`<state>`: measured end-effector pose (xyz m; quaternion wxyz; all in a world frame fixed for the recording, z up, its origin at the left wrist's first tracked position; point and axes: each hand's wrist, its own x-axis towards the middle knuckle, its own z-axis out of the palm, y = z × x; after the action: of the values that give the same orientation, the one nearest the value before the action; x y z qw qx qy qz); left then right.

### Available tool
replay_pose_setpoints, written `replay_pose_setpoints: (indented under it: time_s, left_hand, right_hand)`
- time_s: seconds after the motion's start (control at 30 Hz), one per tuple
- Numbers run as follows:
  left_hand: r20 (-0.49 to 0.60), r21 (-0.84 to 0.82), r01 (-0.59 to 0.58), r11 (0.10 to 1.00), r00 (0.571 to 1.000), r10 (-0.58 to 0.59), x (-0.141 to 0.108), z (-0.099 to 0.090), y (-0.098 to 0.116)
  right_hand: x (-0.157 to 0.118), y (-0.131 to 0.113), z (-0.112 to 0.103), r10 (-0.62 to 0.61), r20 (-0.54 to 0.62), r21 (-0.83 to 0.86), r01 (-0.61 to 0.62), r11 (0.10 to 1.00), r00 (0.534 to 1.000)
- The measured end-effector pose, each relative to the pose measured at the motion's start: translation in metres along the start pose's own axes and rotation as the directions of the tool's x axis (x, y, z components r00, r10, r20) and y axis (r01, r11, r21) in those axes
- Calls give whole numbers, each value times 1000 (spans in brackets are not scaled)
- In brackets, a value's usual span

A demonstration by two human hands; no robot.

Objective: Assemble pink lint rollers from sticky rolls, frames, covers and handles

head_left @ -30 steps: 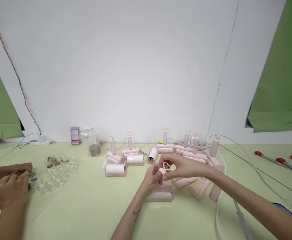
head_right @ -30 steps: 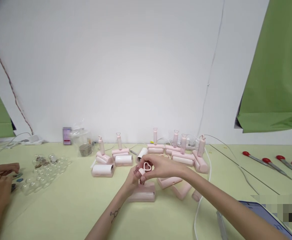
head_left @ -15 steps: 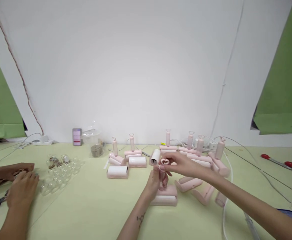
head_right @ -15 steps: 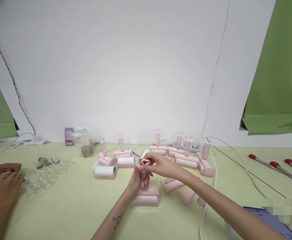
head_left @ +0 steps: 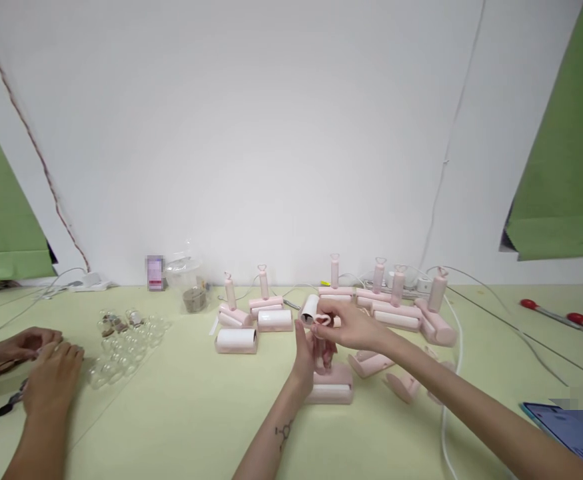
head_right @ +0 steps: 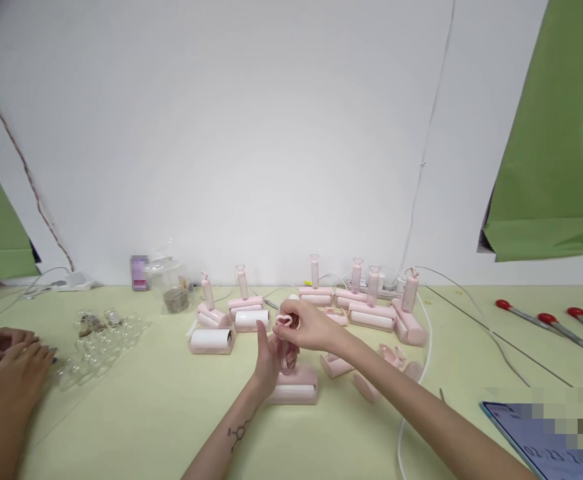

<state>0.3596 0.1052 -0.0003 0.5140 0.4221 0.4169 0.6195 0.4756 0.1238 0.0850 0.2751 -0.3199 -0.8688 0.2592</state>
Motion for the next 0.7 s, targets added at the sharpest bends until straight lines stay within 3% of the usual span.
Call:
replay_pose_setpoints:
  time_s: [0.17, 0.3, 0.37, 0.47, 0.7]
  left_hand:
    - [-10, -28, -30, 999, 1000, 30, -5, 5, 4]
    - [-34, -52, -33, 998, 999, 31, -7, 12, 2]
    - [-60, -62, -31, 998, 998, 27, -9, 16, 1]
    - [-90, -73, -22, 997, 996, 15, -11, 23, 0]
    - [-88, -97, -15, 995, 996, 7, -14, 26, 1]
  right_hand:
    - [7, 7, 14, -61, 26, 55, 60, 997, 998]
    - [6, -3, 17, 16, 263, 176, -65, 982, 965]
    - [5, -11, 13, 60, 345, 164, -123, 979, 937]
    - [4, -18, 7, 78, 365, 87, -118, 989, 928]
    - [8, -14, 4, 151, 493, 60, -206, 977, 857]
